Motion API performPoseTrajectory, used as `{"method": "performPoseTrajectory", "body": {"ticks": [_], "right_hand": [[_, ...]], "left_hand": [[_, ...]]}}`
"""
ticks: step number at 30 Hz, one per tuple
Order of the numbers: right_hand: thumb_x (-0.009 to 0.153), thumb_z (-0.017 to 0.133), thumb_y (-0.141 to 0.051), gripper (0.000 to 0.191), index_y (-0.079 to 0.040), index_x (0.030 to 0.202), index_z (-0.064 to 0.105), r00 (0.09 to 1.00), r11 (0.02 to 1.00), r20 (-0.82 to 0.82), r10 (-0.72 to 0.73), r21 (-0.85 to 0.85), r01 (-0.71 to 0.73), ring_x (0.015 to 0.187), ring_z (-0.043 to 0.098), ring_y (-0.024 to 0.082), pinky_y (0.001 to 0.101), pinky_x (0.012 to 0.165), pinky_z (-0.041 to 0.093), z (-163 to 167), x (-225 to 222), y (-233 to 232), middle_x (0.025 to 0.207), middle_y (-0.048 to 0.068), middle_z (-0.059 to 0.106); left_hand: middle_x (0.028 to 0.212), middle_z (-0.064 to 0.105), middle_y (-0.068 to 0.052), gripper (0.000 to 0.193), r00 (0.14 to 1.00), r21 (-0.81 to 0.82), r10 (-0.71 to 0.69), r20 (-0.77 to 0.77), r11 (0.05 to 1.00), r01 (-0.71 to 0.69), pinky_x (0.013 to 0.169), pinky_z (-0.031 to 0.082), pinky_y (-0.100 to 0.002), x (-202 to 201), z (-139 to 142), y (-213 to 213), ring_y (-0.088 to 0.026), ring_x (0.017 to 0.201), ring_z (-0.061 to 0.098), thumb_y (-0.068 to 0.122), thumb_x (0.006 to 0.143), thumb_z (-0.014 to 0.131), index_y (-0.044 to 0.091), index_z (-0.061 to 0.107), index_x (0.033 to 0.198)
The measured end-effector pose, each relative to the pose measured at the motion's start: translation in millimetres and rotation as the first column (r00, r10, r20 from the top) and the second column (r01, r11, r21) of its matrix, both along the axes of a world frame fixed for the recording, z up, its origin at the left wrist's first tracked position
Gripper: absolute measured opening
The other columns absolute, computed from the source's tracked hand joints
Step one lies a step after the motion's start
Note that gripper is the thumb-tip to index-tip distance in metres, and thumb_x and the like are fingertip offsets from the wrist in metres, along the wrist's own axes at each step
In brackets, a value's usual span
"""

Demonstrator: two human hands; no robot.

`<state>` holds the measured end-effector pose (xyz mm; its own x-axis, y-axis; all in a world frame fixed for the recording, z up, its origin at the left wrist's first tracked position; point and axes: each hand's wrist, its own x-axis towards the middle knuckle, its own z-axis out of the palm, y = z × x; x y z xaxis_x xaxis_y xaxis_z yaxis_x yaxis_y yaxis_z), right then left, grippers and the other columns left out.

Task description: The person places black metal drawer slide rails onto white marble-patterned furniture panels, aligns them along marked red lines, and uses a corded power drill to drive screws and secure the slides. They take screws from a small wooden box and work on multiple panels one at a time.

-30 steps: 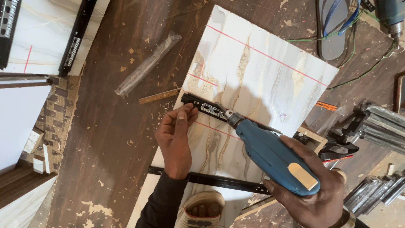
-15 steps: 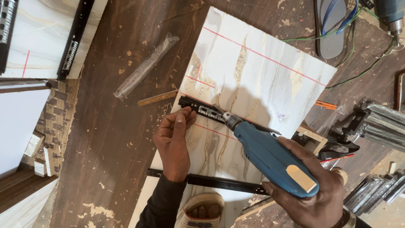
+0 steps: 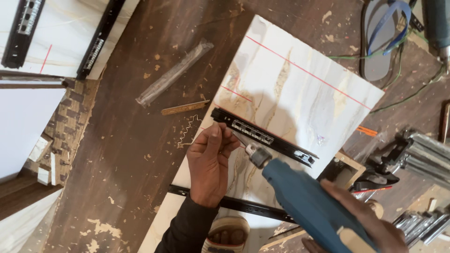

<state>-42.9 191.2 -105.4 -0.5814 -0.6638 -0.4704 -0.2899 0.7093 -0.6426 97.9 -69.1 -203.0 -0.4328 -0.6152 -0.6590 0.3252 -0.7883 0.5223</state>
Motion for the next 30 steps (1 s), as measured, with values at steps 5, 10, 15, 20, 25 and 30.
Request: {"method": "performPoseTrajectory", "body": {"ticks": [5, 10, 15, 20, 25, 30], "right_hand": [[0.09, 0.065, -0.034, 0.076, -0.007, 0.155, 0.038, 0.853, 0.985, 0.492, 0.172, -0.093, -0.145, 0.148, 0.041, 0.035, 0.0518, 0.117, 0.033, -44.0, -37.2, 52.0, 0.164, 0.02, 0.038], [0.084, 0.07, -0.037, 0.088, -0.009, 0.157, 0.03, 0.818, 0.964, 0.518, 0.249, -0.051, -0.261, 0.152, 0.03, 0.032, 0.0531, 0.121, 0.025, -71.7, -42.4, 97.7, 0.166, 0.018, 0.031], [0.092, 0.057, -0.038, 0.076, -0.013, 0.158, 0.031, 0.79, 0.976, 0.589, 0.17, 0.012, -0.219, 0.153, 0.031, 0.03, 0.0508, 0.12, 0.026, -102.8, -56.4, 120.9, 0.168, 0.015, 0.03], [0.093, 0.052, -0.051, 0.079, -0.017, 0.16, 0.029, 0.749, 0.966, 0.654, 0.104, 0.113, -0.233, 0.151, 0.036, 0.026, 0.0478, 0.118, 0.033, -110.5, -65.3, 132.9, 0.167, 0.01, 0.03], [0.089, 0.033, -0.055, 0.082, -0.023, 0.164, 0.032, 0.781, 0.918, 0.62, -0.073, 0.348, -0.191, 0.153, 0.031, 0.021, 0.0443, 0.12, 0.034, -102.4, -94.6, 132.9, 0.167, 0.005, 0.031], [0.088, 0.044, -0.045, 0.076, -0.016, 0.158, 0.039, 0.888, 0.974, 0.45, 0.098, 0.14, -0.178, 0.139, 0.049, 0.022, 0.0434, 0.113, 0.045, -54.3, -96.8, 57.7, 0.156, 0.009, 0.045]], "left_hand": [[0.097, 0.072, -0.009, 0.023, 0.997, 0.1, -0.063, -0.054, 0.993, 0.068, 0.08, 0.058, -0.032, 0.0, 0.7, -0.3, -0.016, 0.088, 0.07, 0.023, 0.103, 0.064, 0.001, 0.069, 0.107], [0.094, 0.071, -0.008, 0.026, 0.995, 0.163, -0.06, -0.085, 0.984, 0.074, 0.073, 0.058, -0.028, -2.7, 0.1, 3.7, -0.016, 0.082, 0.071, 0.027, 0.105, 0.061, 0.002, 0.067, 0.103], [0.093, 0.072, -0.009, 0.027, 0.993, 0.182, -0.042, -0.112, 0.981, 0.062, 0.073, 0.06, -0.028, -2.2, -0.3, 5.2, -0.016, 0.082, 0.072, 0.028, 0.105, 0.06, 0.002, 0.067, 0.102], [0.096, 0.073, -0.009, 0.027, 0.987, 0.161, -0.024, -0.16, 0.986, 0.05, 0.075, 0.06, -0.028, -2.5, -4.5, 9.7, -0.016, 0.084, 0.072, 0.026, 0.106, 0.06, 0.0, 0.067, 0.107], [0.098, 0.073, -0.008, 0.026, 0.98, 0.266, -0.039, -0.196, 0.96, 0.092, 0.08, 0.061, -0.029, -3.4, -8.8, 11.5, -0.016, 0.089, 0.073, 0.024, 0.106, 0.06, 0.0, 0.067, 0.11], [0.109, 0.071, -0.009, 0.03, 0.951, 0.3, -0.003, -0.308, 0.949, 0.1, 0.093, 0.057, -0.033, -5.7, 1.0, 12.2, -0.018, 0.102, 0.068, 0.023, 0.11, 0.056, -0.002, 0.066, 0.123]]}}
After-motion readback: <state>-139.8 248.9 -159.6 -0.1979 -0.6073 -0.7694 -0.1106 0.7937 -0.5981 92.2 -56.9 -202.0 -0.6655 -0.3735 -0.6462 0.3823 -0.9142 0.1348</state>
